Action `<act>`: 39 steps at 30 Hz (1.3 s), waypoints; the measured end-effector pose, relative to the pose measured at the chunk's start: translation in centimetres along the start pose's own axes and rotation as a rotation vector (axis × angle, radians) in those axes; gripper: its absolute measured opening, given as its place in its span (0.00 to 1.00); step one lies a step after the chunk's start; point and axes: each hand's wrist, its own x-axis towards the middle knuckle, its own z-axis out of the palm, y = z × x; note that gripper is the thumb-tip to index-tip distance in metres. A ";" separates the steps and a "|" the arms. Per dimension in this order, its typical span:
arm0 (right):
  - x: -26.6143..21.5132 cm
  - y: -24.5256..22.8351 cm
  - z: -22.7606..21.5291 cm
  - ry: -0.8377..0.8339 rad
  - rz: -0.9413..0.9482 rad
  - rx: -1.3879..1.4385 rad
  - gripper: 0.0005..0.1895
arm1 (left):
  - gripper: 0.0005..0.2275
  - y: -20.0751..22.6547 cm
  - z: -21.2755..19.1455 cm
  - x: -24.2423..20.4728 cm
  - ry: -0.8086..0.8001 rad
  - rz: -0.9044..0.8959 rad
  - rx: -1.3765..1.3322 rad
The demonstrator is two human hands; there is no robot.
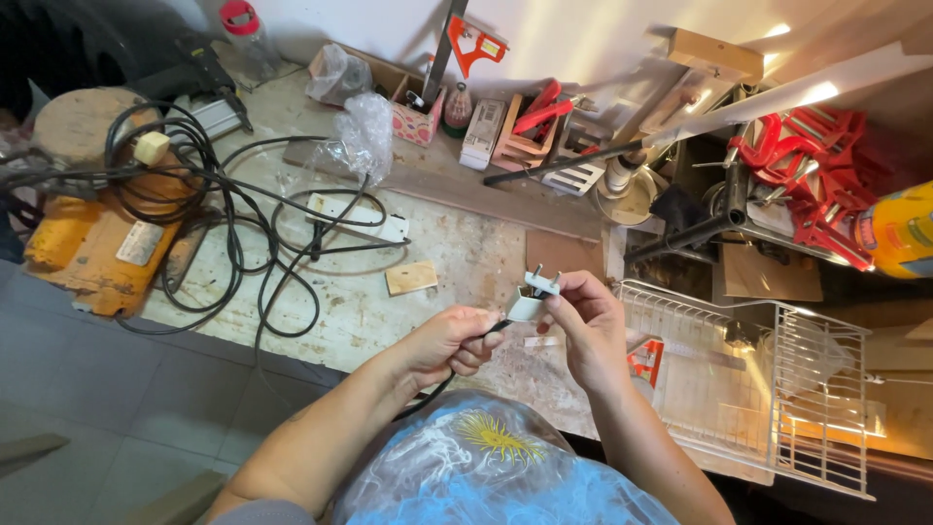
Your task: Disassembling an electrical plug, reconnecting internal wires, and reassembling the housing.
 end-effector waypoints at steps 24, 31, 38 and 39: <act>-0.9 1.5 0.3 0.052 0.168 0.129 0.14 | 0.14 -0.4 0.1 -1.7 -0.041 -0.020 -0.012; -1.5 1.5 0.2 0.055 0.181 0.134 0.14 | 0.13 -0.4 0.5 -2.0 -0.028 -0.024 0.008; -2.1 1.7 -0.2 0.048 0.183 0.132 0.15 | 0.13 -0.7 0.4 -2.2 -0.035 -0.033 0.022; -2.2 1.8 -0.3 0.046 0.186 0.134 0.15 | 0.13 -0.7 0.5 -2.3 -0.036 -0.035 0.023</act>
